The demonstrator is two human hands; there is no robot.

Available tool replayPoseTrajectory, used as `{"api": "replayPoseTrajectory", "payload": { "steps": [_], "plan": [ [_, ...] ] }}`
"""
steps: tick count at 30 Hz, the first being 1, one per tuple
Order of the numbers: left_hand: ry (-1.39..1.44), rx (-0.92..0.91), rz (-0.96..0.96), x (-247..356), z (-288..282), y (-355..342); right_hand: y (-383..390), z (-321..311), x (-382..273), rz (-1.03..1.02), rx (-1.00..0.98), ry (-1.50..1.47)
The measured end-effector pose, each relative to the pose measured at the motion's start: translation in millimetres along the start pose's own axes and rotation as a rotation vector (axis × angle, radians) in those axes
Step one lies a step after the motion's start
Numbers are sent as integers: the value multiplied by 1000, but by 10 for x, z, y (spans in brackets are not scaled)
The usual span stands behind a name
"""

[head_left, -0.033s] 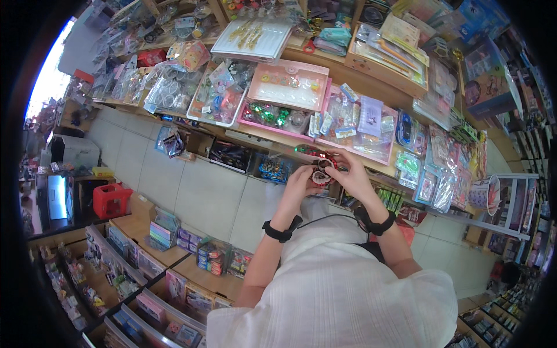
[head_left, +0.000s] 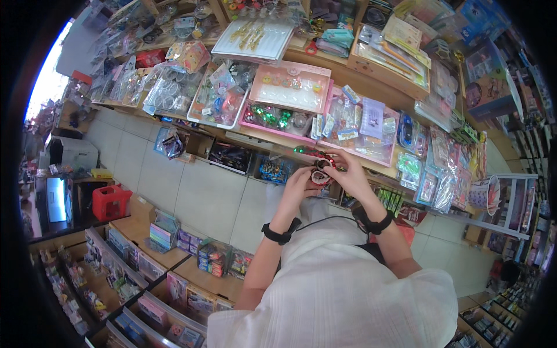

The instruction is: The person picks up and organizes various stationary items such as packaged notebooks and sticker sheets from a wall rack, then moves to a display table where they handle boxed pens and other small merchandise, placing them into different positions.

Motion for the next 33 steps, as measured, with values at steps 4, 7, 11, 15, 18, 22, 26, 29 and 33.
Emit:
{"api": "replayPoseTrajectory", "payload": {
  "steps": [4, 7, 11, 15, 18, 22, 26, 29, 33],
  "plan": [
    [-53, 83, 53, 455, -1003, -128, -726, 540, 330, 73, 79, -80],
    [-74, 118, 53, 817, -1636, -366, -1507, 626, 586, 71, 306, -34],
    [-18, 131, 37, 990, -2007, -590, -1843, 648, 948, -26, 340, 355],
    [-138, 83, 182, 1743, -2437, -937, -2252, 903, 1149, -86, 229, 754],
    [-175, 130, 172, 1932, -2471, -1021, -2221, 984, 1095, -54, 278, 809],
    [-447, 247, 269, 1944, -2313, -1035, -1996, 1190, 725, -134, 314, 915],
    [-798, 403, 498, 1963, -2193, -975, -1997, 1536, 568, -225, 224, 1008],
    [-875, 258, 514, 1803, -2032, -984, -1931, 1761, 704, -209, 58, 1047],
    [-844, 314, 623, 2000, -1986, -852, -1961, 1808, 765, -257, 53, 1133]
  ]
}}
Point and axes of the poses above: each hand's wrist, its own y-axis away from the middle knuckle, its own z-axis out of the palm, x = y × z, the point moved 7 cm from there along -y, towards the middle knuckle, and after that the axes turned 15 degrees about -z, right-handed, at the moved point
